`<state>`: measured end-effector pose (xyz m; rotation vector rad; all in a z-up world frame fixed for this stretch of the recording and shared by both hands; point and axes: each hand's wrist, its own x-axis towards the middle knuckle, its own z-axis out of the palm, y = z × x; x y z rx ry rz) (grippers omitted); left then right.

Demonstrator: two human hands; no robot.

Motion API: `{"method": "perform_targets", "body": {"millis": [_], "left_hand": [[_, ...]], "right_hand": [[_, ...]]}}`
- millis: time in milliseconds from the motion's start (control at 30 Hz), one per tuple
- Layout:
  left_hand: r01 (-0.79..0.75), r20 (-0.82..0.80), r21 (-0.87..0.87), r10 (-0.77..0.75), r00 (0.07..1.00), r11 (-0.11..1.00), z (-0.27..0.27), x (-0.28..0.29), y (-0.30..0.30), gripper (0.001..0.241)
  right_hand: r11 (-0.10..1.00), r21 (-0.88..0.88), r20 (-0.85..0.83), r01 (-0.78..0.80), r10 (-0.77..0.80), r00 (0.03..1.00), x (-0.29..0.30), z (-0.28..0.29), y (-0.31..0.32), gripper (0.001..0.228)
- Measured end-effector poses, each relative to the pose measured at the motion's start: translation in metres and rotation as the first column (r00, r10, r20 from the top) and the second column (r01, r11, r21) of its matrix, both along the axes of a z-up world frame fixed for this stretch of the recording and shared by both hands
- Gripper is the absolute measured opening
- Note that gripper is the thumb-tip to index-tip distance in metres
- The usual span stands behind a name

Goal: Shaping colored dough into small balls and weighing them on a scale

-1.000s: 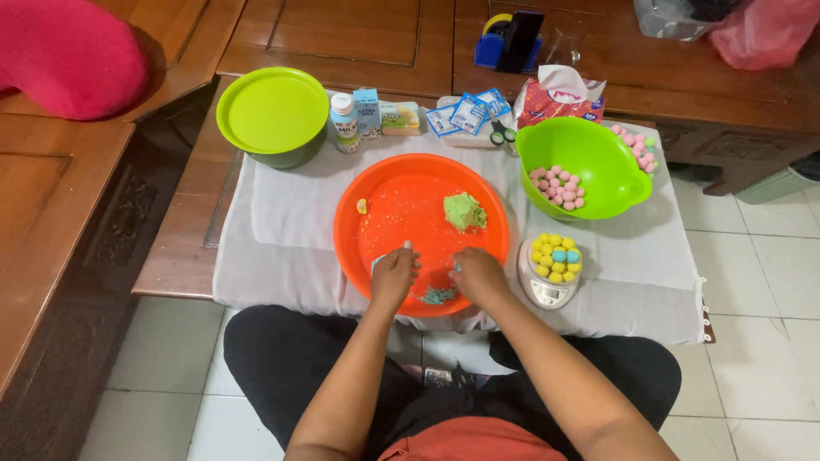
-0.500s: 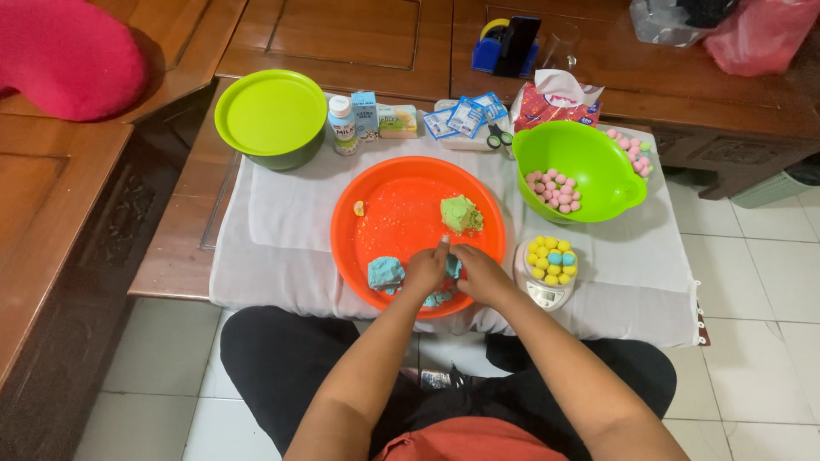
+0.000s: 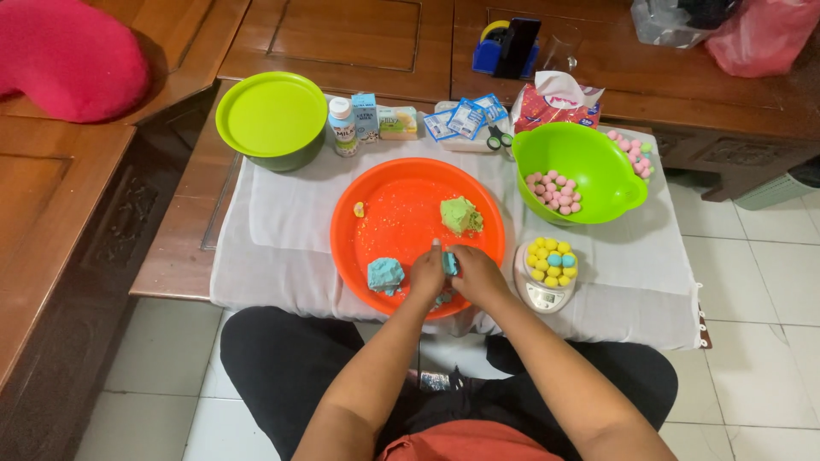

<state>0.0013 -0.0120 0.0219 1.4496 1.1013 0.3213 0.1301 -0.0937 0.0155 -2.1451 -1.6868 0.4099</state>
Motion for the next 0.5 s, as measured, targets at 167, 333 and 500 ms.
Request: {"method": "perform_targets", "body": {"millis": [167, 333, 500], "left_hand": [[0.001, -0.068, 0.046, 0.002, 0.998, 0.999, -0.010, 0.004, 0.006, 0.082], [0.029, -0.123, 0.174, -0.007, 0.992, 0.984, -0.029, 0.003, 0.012, 0.074], [0.056, -0.169, 0.241, -0.015, 0.986, 0.969, -0.041, 0.002, 0.018, 0.073]], "right_hand": [[1.000, 0.026, -0.004, -0.001, 0.001, 1.000, -0.009, 0.011, -0.003, 0.059], [0.995, 0.085, 0.000, -0.056, 0.056, 0.998, -0.009, 0.000, -0.006, 0.057], [0.992, 0.112, -0.030, -0.063, 0.067, 0.997, -0.009, -0.005, -0.009, 0.057]]}}
